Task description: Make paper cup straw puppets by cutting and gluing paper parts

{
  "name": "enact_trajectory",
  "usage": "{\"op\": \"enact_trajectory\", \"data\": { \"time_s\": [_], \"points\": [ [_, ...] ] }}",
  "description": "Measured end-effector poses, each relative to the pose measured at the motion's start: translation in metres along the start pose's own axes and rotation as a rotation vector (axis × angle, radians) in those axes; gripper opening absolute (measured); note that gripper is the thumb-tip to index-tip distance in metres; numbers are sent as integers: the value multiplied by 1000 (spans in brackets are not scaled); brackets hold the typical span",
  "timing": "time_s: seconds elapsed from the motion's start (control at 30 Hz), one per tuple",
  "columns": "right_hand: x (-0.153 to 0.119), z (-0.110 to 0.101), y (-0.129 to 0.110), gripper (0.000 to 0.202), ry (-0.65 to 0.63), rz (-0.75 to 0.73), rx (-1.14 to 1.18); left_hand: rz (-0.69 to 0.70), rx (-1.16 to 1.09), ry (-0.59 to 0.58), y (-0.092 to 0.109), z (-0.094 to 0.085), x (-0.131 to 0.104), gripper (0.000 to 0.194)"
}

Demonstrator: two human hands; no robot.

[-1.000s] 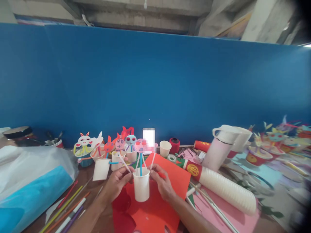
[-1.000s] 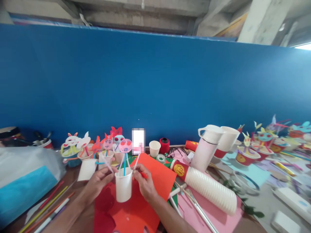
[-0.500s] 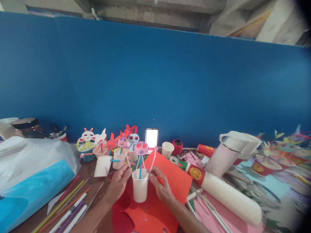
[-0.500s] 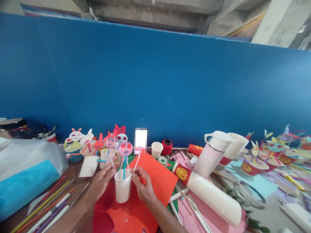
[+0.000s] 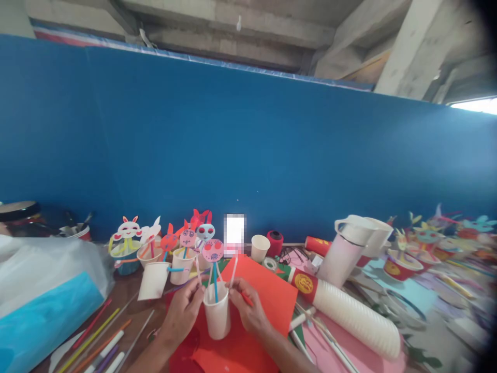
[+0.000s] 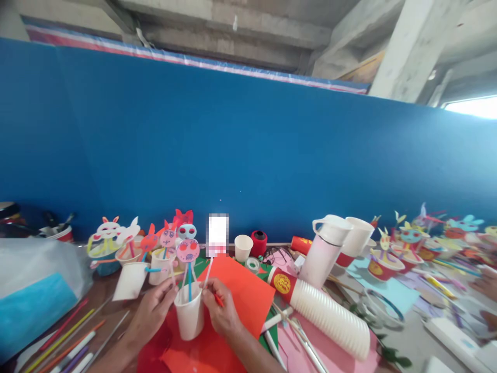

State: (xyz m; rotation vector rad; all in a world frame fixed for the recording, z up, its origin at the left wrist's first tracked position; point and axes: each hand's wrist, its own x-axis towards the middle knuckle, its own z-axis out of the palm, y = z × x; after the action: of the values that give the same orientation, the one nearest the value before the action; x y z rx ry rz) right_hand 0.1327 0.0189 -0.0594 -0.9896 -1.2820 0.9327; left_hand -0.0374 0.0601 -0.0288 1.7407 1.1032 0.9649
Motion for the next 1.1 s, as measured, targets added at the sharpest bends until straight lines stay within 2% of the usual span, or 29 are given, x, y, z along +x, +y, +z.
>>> {"op": "enact_trajectory", "data": {
  "time_s": [0.3,0.53,0.67,0.83,0.97,1.1],
  "points": [
    [3,1,3,19,3,39,23,-31,-2,-45,-9,5,3,37],
    [9,3,4,19,14,17,-2,-34,15,65,-11,3,3,40],
    [8,4,4,17,16,2,12,-53,-84,87,-10,1,4,45],
    [7,5,3,16,6,1,-1,-52,-192,60,-5,1,3,45],
    [7,5,4,17,9,1,-19,-75,-107,58,1,1,1,43],
    [7,5,6,17,0,13,-21,-59,-36,75,-2,1,1,42]
  ]
}}
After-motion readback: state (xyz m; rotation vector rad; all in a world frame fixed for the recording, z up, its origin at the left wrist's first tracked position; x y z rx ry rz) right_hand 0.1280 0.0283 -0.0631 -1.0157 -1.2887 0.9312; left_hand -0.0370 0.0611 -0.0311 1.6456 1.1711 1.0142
